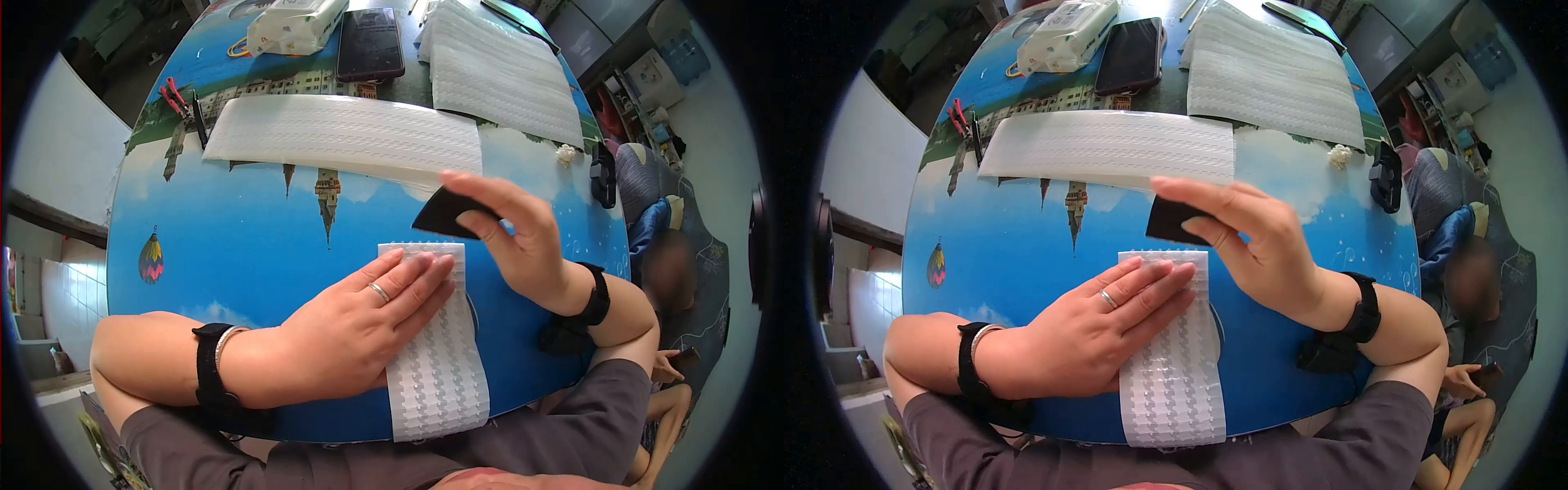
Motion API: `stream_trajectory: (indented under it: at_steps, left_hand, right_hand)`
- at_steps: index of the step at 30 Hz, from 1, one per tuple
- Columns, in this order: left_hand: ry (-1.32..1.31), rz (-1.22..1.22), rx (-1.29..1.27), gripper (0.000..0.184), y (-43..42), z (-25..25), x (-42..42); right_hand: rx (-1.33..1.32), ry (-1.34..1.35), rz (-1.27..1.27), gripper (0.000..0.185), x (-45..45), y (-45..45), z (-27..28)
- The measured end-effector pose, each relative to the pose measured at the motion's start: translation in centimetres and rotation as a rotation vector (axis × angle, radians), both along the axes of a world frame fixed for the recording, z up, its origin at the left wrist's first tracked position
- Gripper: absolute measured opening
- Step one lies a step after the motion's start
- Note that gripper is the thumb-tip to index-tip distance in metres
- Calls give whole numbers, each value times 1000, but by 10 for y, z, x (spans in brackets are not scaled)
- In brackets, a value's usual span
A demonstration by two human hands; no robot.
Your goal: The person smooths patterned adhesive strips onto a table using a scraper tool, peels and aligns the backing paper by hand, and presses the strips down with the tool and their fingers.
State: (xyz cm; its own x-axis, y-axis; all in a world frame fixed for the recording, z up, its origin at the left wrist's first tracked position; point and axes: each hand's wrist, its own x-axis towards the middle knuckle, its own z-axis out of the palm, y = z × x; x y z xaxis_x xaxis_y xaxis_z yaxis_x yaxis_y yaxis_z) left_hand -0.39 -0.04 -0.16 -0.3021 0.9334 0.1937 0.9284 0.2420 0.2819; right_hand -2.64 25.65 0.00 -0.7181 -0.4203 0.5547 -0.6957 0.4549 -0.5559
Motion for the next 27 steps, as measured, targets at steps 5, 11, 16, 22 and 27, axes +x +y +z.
stream_trajectory:
  at_steps: [5, 11, 16, 22, 27]
  left_hand:
    - [-125, -18, 89, 81, 4, -5, -2]
    - [-90, -34, 47, 83, 6, -1, -2]
    - [-105, -31, 69, 84, 6, -4, -3]
    - [-93, -27, 62, 83, 6, -3, -3]
    - [-73, -22, 58, 84, 5, -2, -4]
  right_hand:
    - [192, 140, 66, 50, 3, -9, 0]
    - [53, 31, 23, 51, 2, -8, -4]
    - [183, 144, 65, 48, 3, -9, -1]
    - [7, 50, 15, 48, 0, -10, -4]
    - [140, -65, 50, 47, 5, -5, 6]
